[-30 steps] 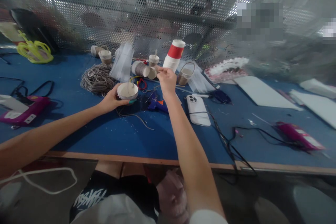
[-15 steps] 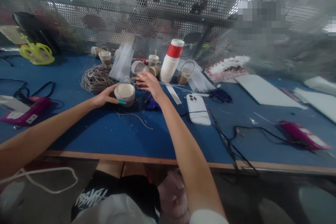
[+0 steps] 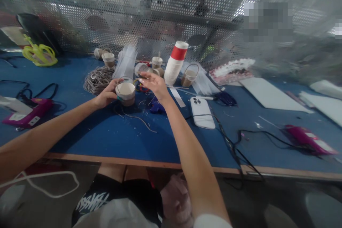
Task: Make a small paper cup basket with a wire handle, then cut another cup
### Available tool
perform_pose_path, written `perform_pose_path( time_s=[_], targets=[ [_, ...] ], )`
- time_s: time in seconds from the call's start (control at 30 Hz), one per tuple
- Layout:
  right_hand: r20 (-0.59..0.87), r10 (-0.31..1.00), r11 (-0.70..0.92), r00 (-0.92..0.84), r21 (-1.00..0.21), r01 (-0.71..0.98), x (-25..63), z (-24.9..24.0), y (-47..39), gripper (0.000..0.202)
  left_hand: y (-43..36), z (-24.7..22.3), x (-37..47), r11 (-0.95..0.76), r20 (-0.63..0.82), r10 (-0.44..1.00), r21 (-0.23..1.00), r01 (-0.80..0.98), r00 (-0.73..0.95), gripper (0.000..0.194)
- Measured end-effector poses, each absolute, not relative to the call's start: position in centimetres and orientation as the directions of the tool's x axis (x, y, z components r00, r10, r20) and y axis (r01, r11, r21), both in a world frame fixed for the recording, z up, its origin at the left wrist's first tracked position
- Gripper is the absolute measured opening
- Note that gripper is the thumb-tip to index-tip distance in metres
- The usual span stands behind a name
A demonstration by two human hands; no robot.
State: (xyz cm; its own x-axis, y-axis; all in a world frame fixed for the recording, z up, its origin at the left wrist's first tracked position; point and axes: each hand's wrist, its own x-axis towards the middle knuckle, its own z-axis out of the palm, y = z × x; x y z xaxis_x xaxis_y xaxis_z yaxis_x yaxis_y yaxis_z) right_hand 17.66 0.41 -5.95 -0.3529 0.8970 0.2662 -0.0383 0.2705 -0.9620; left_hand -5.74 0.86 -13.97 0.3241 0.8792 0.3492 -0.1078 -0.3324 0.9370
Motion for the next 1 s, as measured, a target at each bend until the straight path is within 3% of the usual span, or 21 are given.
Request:
perform_pose_path(
  time_s=[0.13,0.3,0.43,0.53,0.67,0.83,1.0],
  targets=[
    [0.395,0.912,0.404,-0.107,-0.911,0.083,17.4,-6.1,0.6,0.025,1.6,-14.5,-5.4,-0.346,0.367,0.9,0.93,-0.124,0.237,0.072],
    [0.38,0.898,0.41,-0.223,-0.906,0.106,16.4,-6.1,-0.5,0.032,1.3,-13.6,-5.8,-0.414,0.419,0.872,0.907,-0.076,0.253,0.071],
    [0.327,0.883,0.395,-0.337,-0.906,0.154,15.5,-6.0,-1.6,0.04,-0.9,-10.8,-6.3,-0.725,0.729,0.683,0.67,0.159,0.04,0.059],
    [0.392,0.839,0.491,-0.379,-0.844,0.216,15.2,-6.2,-2.0,0.04,-2.5,-9.2,-5.9,-0.777,0.812,0.584,0.551,0.304,0.021,0.054],
    [0.552,0.711,0.702,-0.436,-0.591,0.398,15.7,-6.4,-2.1,0.032,-3.2,-9.4,-4.7,-0.806,0.804,0.57,0.508,0.303,0.167,0.066],
    [0.586,0.495,0.852,-0.641,-0.181,0.492,16.7,-6.5,-2.0,0.036,-3.3,-10.2,-4.1,-0.814,0.799,0.554,0.461,0.353,0.233,0.055],
    [0.539,0.434,0.869,-0.721,-0.039,0.494,17.0,-5.8,-2.3,0.043,-3.7,-9.7,-4.2,-0.877,0.825,0.441,0.312,0.365,0.354,0.053]
  ],
)
